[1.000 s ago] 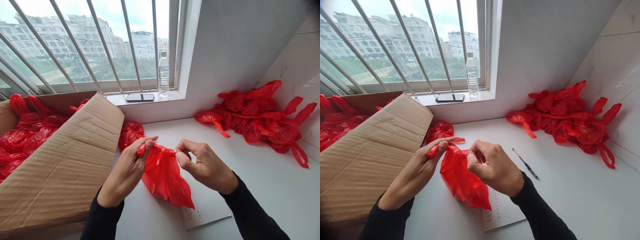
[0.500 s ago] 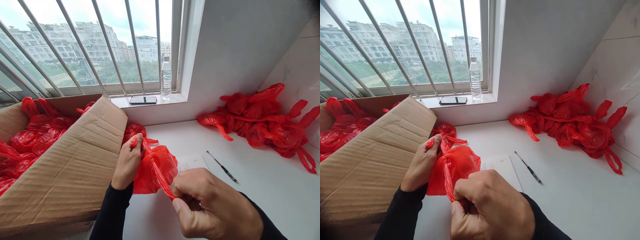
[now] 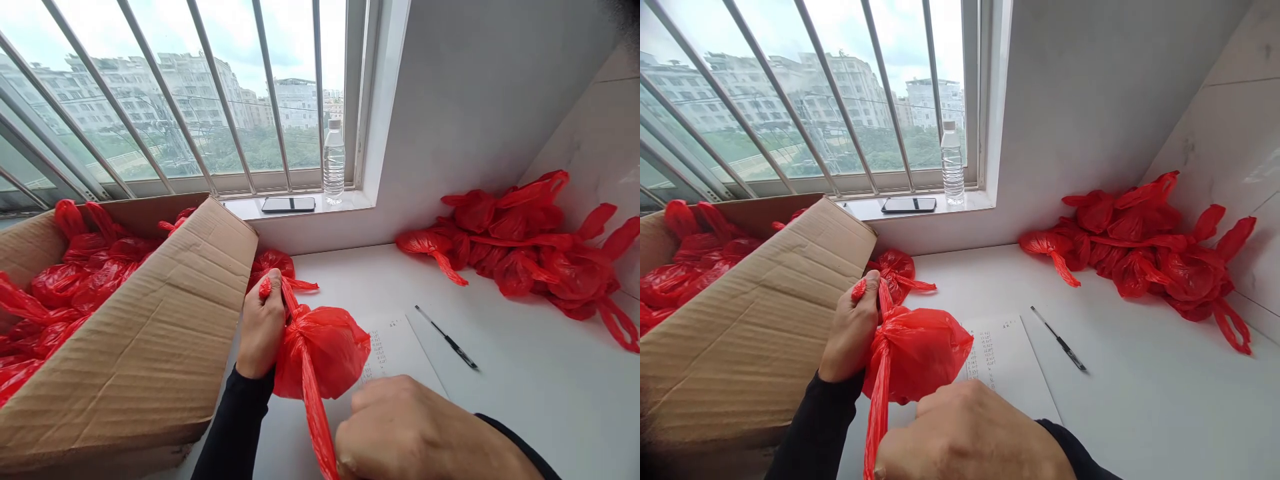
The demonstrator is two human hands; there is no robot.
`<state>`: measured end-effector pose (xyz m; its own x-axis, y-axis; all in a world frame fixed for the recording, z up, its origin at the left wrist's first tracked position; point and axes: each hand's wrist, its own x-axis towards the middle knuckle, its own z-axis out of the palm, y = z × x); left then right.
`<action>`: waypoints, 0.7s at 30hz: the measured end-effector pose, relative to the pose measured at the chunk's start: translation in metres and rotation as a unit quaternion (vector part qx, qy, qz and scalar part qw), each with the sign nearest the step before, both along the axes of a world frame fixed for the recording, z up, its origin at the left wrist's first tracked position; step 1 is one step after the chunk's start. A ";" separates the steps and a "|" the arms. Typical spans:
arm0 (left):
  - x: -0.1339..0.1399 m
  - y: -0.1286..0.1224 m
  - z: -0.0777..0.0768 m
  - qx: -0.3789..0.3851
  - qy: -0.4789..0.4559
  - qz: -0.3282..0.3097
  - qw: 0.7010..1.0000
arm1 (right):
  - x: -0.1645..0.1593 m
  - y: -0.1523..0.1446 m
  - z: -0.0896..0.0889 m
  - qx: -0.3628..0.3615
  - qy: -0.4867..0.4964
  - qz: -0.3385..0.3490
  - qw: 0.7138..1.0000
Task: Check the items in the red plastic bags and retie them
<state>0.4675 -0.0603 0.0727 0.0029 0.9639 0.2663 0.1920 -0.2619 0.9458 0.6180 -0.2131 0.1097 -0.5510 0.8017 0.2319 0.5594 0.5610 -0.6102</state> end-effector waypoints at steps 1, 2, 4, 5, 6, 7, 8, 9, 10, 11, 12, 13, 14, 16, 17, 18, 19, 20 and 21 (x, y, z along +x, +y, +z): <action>0.000 -0.001 0.002 -0.001 0.000 -0.003 1.000 | -0.002 0.001 0.000 -0.009 -0.006 0.004 1.000; 0.001 -0.002 0.003 -0.002 0.000 -0.004 1.000 | -0.003 0.002 0.000 -0.019 -0.012 0.004 1.000; 0.002 -0.005 0.007 -0.011 -0.009 -0.008 1.000 | -0.004 0.003 -0.001 -0.041 -0.020 0.007 0.999; 0.003 -0.006 0.008 -0.016 -0.018 -0.011 1.000 | -0.004 0.003 -0.001 -0.047 -0.021 0.010 0.999; 0.003 -0.007 0.009 -0.020 -0.027 -0.014 0.999 | -0.004 0.003 -0.002 -0.048 -0.021 0.015 0.998; 0.004 -0.008 0.010 -0.023 -0.037 -0.016 0.999 | -0.004 0.003 -0.003 -0.045 -0.023 0.022 0.998; 0.004 -0.009 0.010 -0.025 -0.046 -0.018 0.998 | -0.004 0.002 -0.005 -0.042 -0.027 0.030 0.998; 0.004 -0.009 0.009 -0.026 -0.051 -0.019 0.998 | -0.004 0.002 -0.007 -0.038 -0.034 0.036 0.998; 0.004 -0.010 0.008 -0.027 -0.057 -0.022 0.998 | -0.004 0.002 -0.009 -0.032 -0.043 0.038 0.998; 0.004 -0.009 0.007 -0.030 -0.064 -0.027 0.997 | -0.004 0.001 -0.011 -0.025 -0.054 0.037 0.998; 0.003 -0.009 0.006 -0.035 -0.072 -0.034 0.996 | -0.004 0.001 -0.014 -0.015 -0.061 0.035 0.997; 0.003 -0.009 0.005 -0.039 -0.080 -0.039 0.995 | -0.004 0.002 -0.017 -0.003 -0.066 0.036 0.997; 0.002 -0.008 0.004 -0.044 -0.088 -0.040 0.994 | -0.004 0.002 -0.020 0.009 -0.071 0.040 0.997; 0.001 -0.007 0.004 -0.055 -0.107 -0.036 0.992 | -0.004 0.004 -0.025 0.028 -0.076 0.062 0.995; 0.000 -0.007 0.005 -0.061 -0.116 -0.033 0.991 | -0.005 0.005 -0.027 0.034 -0.077 0.072 0.994; 0.000 -0.008 0.005 -0.067 -0.128 -0.031 0.989 | -0.005 0.006 -0.029 0.038 -0.079 0.076 0.993; 0.001 -0.008 0.006 -0.075 -0.145 -0.032 0.986 | -0.005 0.007 -0.029 0.039 -0.082 0.074 0.993; 0.001 -0.008 0.007 -0.085 -0.164 -0.036 0.982 | -0.005 0.007 -0.028 0.036 -0.087 0.068 0.993; 0.003 -0.009 0.008 -0.093 -0.184 -0.041 0.978 | -0.005 0.007 -0.026 0.030 -0.092 0.060 0.994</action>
